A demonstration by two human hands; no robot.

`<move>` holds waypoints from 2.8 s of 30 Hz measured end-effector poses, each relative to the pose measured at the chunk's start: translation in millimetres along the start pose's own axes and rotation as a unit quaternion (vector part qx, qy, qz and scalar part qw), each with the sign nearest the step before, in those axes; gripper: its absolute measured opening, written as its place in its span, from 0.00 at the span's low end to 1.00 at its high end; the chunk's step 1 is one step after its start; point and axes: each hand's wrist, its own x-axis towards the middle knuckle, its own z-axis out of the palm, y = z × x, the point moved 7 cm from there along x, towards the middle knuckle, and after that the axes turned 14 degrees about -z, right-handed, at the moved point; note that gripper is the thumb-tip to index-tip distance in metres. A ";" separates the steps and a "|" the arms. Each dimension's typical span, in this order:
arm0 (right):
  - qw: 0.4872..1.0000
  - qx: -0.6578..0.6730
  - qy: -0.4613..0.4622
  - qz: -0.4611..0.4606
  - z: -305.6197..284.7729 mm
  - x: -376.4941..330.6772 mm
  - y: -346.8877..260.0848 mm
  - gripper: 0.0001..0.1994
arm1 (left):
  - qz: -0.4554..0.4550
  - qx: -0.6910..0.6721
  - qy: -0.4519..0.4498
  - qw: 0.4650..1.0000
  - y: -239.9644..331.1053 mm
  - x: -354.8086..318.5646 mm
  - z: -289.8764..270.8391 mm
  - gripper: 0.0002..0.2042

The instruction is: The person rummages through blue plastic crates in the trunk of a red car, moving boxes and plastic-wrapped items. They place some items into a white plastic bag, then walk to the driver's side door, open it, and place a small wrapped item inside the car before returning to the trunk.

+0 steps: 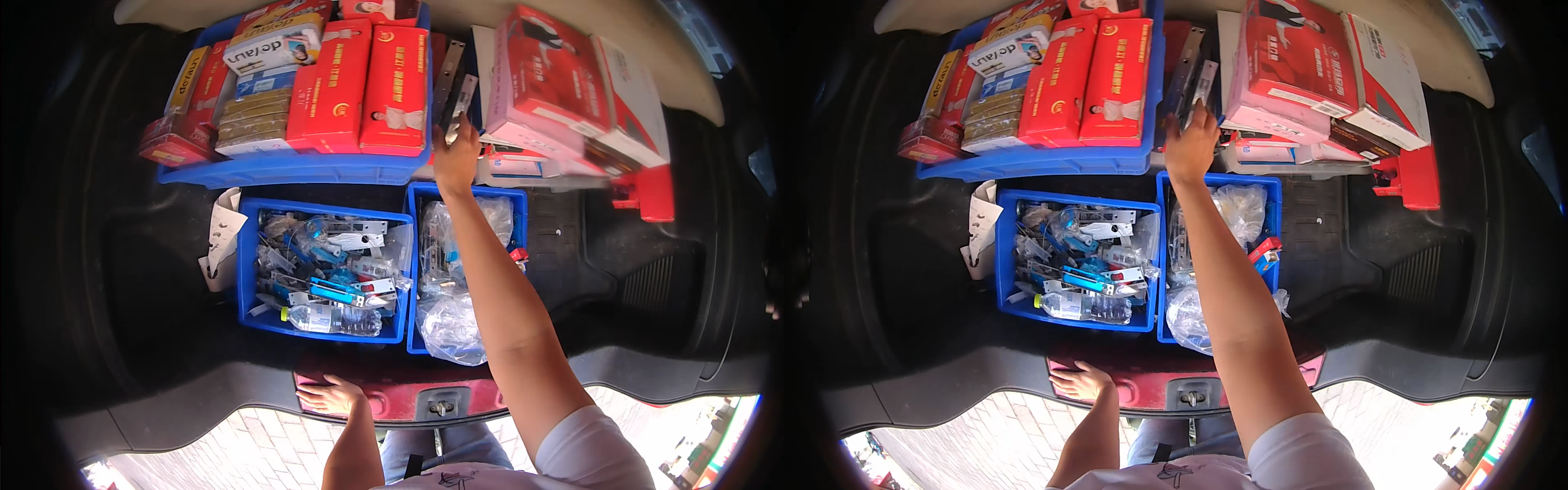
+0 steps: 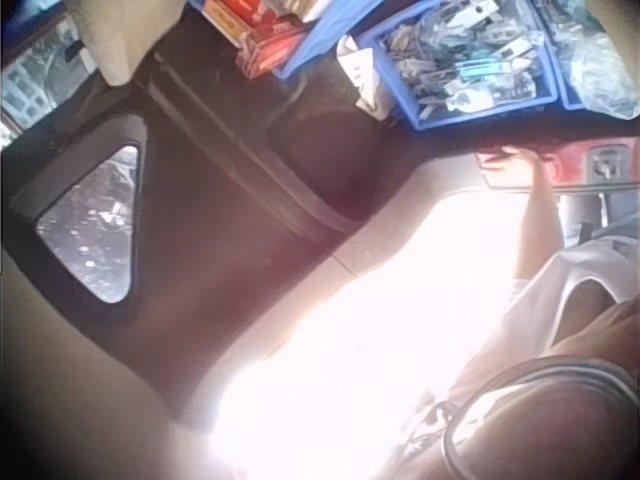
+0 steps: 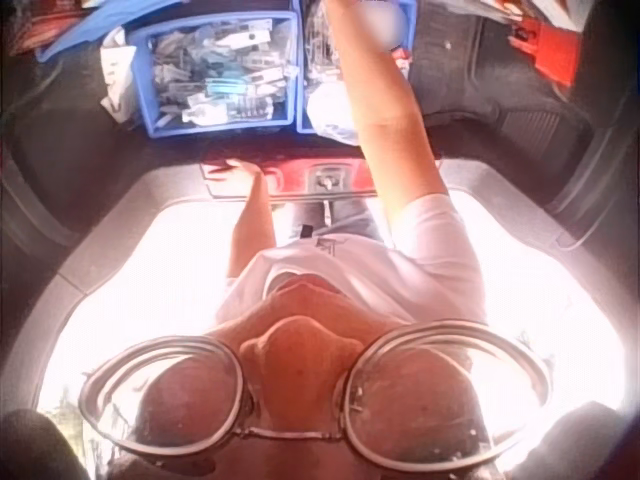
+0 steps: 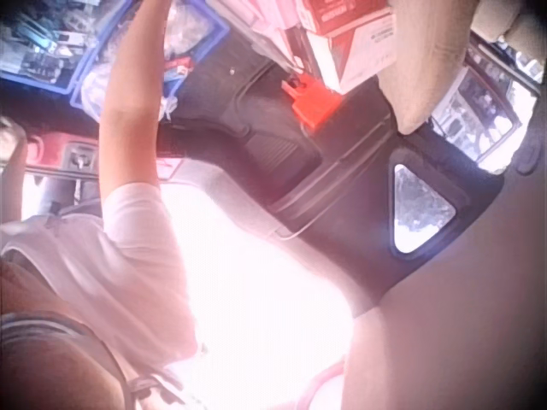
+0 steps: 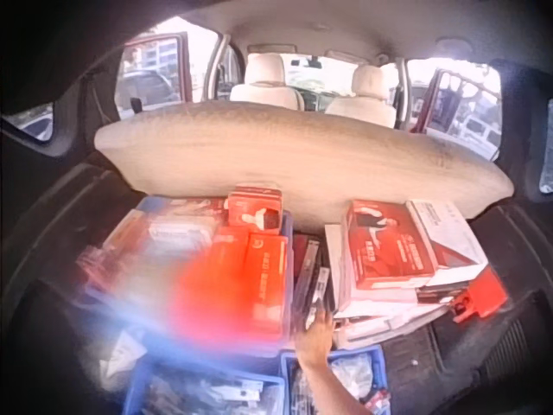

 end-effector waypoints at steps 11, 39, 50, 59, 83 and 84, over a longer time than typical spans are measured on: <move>0.968 0.048 0.097 -0.226 30.8 9.8 18.2 0.19 | 0.030 -0.020 -0.019 0.999 2.0 17.6 19.7 0.36; 0.971 0.054 -0.224 0.069 -250.8 -436.9 22.8 0.18 | 0.106 -0.088 0.051 0.989 14.7 -58.3 45.4 0.32; 0.921 -0.032 -0.053 0.385 -435.5 -724.5 8.1 0.15 | 0.446 -0.283 -0.009 0.849 -45.7 -129.1 -20.9 0.29; 0.882 -0.066 0.085 0.458 -537.3 -820.4 -25.3 0.16 | 0.833 0.010 0.092 0.545 -1.2 -282.7 -57.6 0.21; 0.953 0.048 0.089 0.284 -696.7 -806.0 10.5 0.12 | 0.492 0.089 -0.313 0.808 -426.2 68.6 1.0 0.13; 0.963 0.049 0.062 0.257 -689.0 -781.7 0.8 0.12 | 0.432 0.076 -0.345 0.830 -446.2 106.4 41.8 0.13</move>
